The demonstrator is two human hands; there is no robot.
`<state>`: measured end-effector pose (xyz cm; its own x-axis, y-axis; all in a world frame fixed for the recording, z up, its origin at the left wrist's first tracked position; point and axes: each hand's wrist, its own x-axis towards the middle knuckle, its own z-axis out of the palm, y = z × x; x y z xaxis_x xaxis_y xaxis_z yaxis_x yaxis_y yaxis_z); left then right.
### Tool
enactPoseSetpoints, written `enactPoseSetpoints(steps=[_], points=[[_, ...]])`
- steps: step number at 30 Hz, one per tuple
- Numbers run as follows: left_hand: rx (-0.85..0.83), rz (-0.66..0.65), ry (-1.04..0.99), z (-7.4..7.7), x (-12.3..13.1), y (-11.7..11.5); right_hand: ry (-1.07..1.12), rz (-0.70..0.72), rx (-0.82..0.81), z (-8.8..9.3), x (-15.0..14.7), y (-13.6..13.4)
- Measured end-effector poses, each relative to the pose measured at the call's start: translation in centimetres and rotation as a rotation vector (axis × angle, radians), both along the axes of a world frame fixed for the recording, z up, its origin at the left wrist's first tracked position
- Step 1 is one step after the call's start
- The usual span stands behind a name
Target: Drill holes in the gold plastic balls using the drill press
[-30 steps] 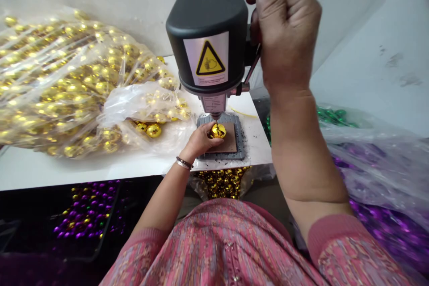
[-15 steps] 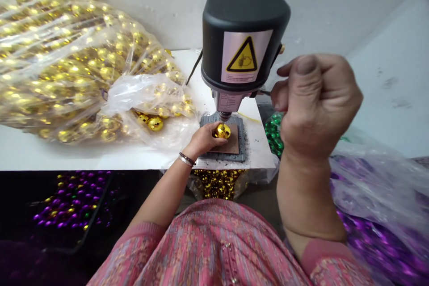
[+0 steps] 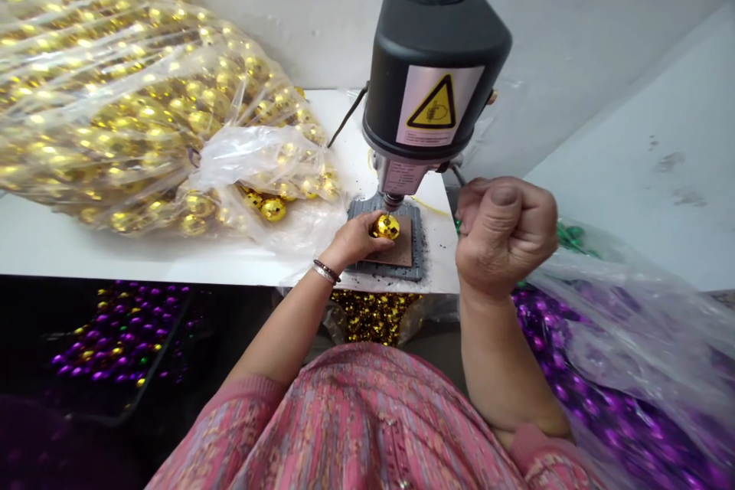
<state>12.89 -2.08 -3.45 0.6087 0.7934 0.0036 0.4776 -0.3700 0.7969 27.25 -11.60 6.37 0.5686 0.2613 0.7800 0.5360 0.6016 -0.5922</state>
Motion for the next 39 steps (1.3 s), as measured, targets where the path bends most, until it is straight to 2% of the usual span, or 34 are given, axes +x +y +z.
enactPoseSetpoints(steps=[6, 13, 16, 21, 24, 30, 34, 36, 37, 39], points=[[-0.024, 0.035, -0.012, 0.4, 0.2, -0.2, 0.028, 0.094, 0.116, -0.2, -0.4, 0.3], [-0.053, 0.05, 0.002, 0.5, 0.2, -0.3, 0.018, 0.136, 0.169, -1.6, -0.5, 0.6], [-0.059, 0.039, -0.002, 0.3, 0.3, -0.3, 0.023, 0.142, 0.176, -0.4, -0.5, 0.7], [-0.056, 0.081, -0.04, 0.4, -0.1, -1.3, 0.053, 0.138, 0.138, 4.4, 0.2, 1.9], [-0.037, 0.054, -0.078, 0.5, -1.5, -2.4, 0.046, 0.166, 0.088, 6.1, 0.8, 2.7], [-0.046, -0.098, -0.119, 0.9, -4.8, -4.9, 0.058, 0.173, 0.139, 5.9, 0.7, 2.9], [-0.079, -0.244, -0.051, 1.3, -6.3, -6.2, 0.07, 0.17, 0.125, 5.8, 0.6, 2.8], [-0.08, -0.286, 0.0, 1.5, -7.0, -6.0, 0.082, 0.153, 0.104, 5.7, 0.6, 2.6], [-0.074, -0.253, 0.023, 1.5, -7.4, -5.6, 0.093, 0.147, 0.102, 5.7, 0.6, 2.5], [-0.026, -0.031, 0.061, 1.6, -8.5, -3.9, 0.111, 0.149, 0.111, 5.6, 0.5, 2.3]])
